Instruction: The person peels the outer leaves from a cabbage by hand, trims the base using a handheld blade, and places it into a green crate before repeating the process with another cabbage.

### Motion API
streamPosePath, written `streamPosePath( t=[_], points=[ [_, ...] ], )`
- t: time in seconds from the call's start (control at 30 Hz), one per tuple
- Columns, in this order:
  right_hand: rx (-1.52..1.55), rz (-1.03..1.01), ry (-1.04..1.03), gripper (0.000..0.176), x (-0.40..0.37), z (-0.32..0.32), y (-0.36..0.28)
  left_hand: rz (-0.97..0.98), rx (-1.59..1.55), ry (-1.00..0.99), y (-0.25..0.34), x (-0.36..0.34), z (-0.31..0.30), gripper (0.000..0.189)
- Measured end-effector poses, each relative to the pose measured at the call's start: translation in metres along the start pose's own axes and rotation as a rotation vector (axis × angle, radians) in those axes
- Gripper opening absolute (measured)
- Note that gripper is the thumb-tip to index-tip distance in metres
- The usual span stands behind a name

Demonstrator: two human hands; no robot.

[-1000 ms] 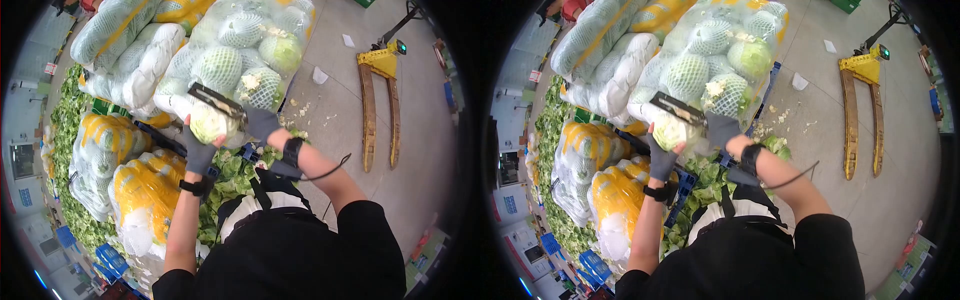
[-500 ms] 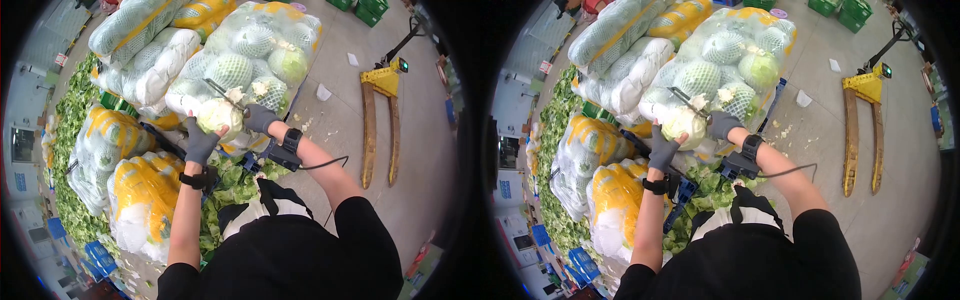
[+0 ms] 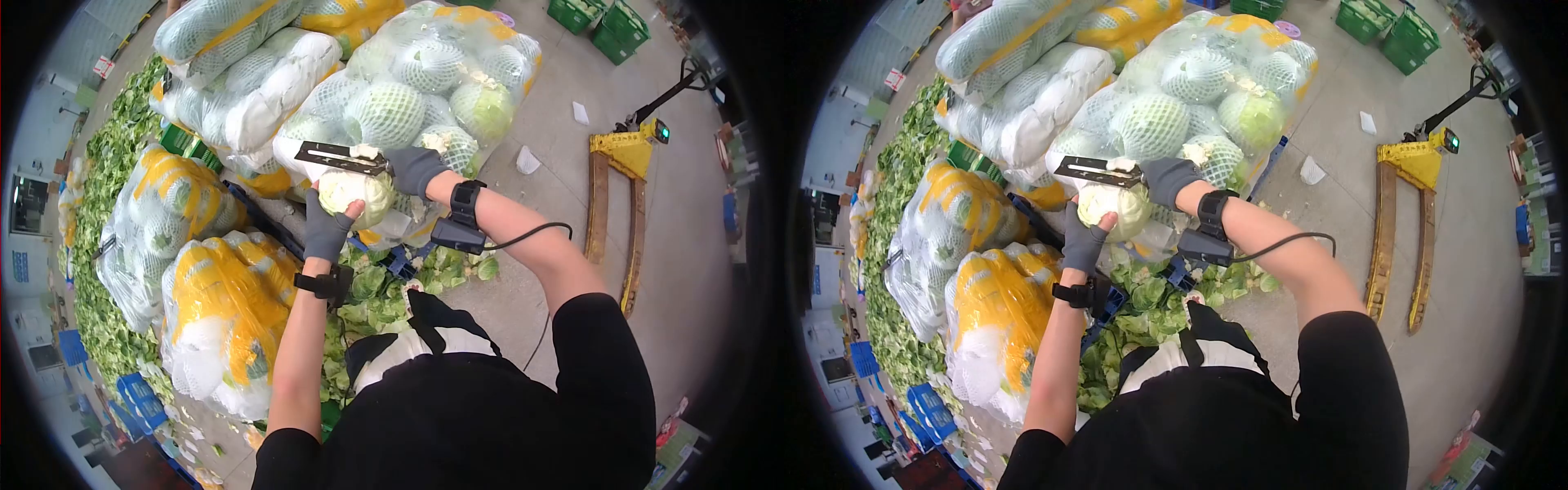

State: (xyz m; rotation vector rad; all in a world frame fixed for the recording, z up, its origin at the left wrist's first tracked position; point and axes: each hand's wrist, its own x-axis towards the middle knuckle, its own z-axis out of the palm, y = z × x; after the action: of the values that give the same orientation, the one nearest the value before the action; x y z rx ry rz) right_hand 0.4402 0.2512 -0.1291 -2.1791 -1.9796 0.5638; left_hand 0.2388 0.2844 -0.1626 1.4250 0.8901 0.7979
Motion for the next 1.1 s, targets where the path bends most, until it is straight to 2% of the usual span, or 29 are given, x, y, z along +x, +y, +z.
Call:
streamPosePath(
  t=[0.1, 0.17, 0.2, 0.23, 0.3, 0.33, 0.4, 0.43, 0.5, 0.53, 0.6, 0.63, 0.7, 0.77, 0.8, 0.83, 0.87, 0.9, 0.93, 0.97, 1.0, 1.03, 1.07, 1.1],
  points=[
    [-0.005, 0.055, -0.022, 0.027, 0.000, -0.005, -0.011, 0.039, -0.047, 0.051, -0.003, -0.006, 0.001, 0.079],
    [-0.018, 0.143, -0.232, 0.032, 0.000, -0.024, -0.021, 0.063, -0.015, 0.089, 0.000, -0.004, 0.005, 0.074],
    [-0.013, 0.159, -0.293, 0.035, 0.006, -0.026, -0.021, 0.009, -0.029, 0.090, 0.003, -0.008, 0.004, 0.075],
    [-0.022, 0.153, -0.266, 0.035, 0.007, -0.020, -0.016, 0.121, 0.015, 0.081, 0.000, -0.015, 0.006, 0.078],
    [-0.025, 0.135, -0.341, 0.035, 0.007, -0.013, -0.007, 0.295, -0.046, 0.099, -0.005, -0.025, 0.016, 0.083],
    [-0.006, 0.135, -0.286, 0.036, 0.003, -0.022, -0.012, 0.321, -0.050, 0.110, -0.007, -0.023, 0.014, 0.083],
    [0.008, 0.107, -0.204, 0.036, -0.006, -0.036, -0.015, 0.203, -0.066, 0.087, -0.016, -0.025, 0.008, 0.083],
    [-0.004, 0.050, -0.102, 0.035, 0.003, -0.036, -0.004, 0.210, -0.069, 0.103, -0.021, -0.021, 0.003, 0.083],
    [-0.015, 0.102, 0.063, 0.030, 0.012, -0.051, 0.018, 0.009, -0.331, 0.051, -0.029, -0.016, -0.011, 0.080],
    [-0.049, 0.126, 0.127, 0.029, 0.026, -0.046, 0.041, 0.009, -0.336, 0.066, -0.027, -0.015, -0.015, 0.080],
    [-0.095, 0.182, 0.153, 0.027, 0.024, -0.064, 0.052, -0.245, -0.664, 0.016, -0.023, -0.010, -0.023, 0.075],
    [-0.069, 0.283, 0.055, 0.030, 0.030, -0.063, 0.060, -0.241, -0.676, 0.038, -0.032, -0.007, -0.031, 0.075],
    [-0.133, 0.371, 0.228, 0.037, 0.031, -0.043, 0.066, -0.538, -1.130, -0.153, -0.055, 0.002, -0.049, 0.071],
    [-0.244, -0.042, 0.570, 0.045, 0.027, -0.025, 0.061, -0.467, -1.109, -0.179, -0.053, -0.001, -0.049, 0.071],
    [-0.131, -0.173, 0.574, 0.039, 0.026, -0.016, 0.051, -0.151, -0.641, -0.200, -0.061, -0.002, -0.050, 0.072],
    [0.064, -0.244, 0.506, 0.037, 0.028, 0.007, 0.043, 0.137, -0.160, -0.196, -0.068, -0.007, -0.050, 0.073],
    [0.400, -0.402, 0.355, 0.034, 0.018, 0.007, 0.017, 0.130, -0.168, -0.152, -0.072, -0.016, -0.047, 0.073],
    [0.623, -0.348, 0.153, 0.037, 0.010, 0.010, -0.008, -0.029, -0.545, -0.112, -0.074, -0.027, -0.044, 0.075],
    [0.835, -0.283, 0.044, 0.039, 0.007, 0.020, -0.027, -0.172, -0.923, -0.061, -0.073, -0.041, -0.043, 0.077],
    [1.041, -0.211, -0.079, 0.041, 0.003, 0.030, -0.047, -0.424, -1.308, -0.084, -0.063, -0.058, -0.046, 0.081],
    [1.202, -0.153, -0.142, 0.043, -0.004, 0.034, -0.072, -0.516, -1.368, -0.082, -0.061, -0.076, -0.049, 0.085],
    [1.355, -0.094, -0.231, 0.045, -0.011, 0.043, -0.097, -0.454, -1.374, -0.078, -0.056, -0.097, -0.051, 0.081],
    [1.000, -0.390, -0.172, 0.048, -0.008, 0.072, -0.102, -0.399, -1.464, 0.011, -0.056, -0.122, -0.052, 0.074],
    [0.976, -0.385, -0.293, 0.048, -0.018, 0.076, -0.130, -0.378, -1.390, 0.158, -0.045, -0.145, -0.060, 0.067]
  ],
)
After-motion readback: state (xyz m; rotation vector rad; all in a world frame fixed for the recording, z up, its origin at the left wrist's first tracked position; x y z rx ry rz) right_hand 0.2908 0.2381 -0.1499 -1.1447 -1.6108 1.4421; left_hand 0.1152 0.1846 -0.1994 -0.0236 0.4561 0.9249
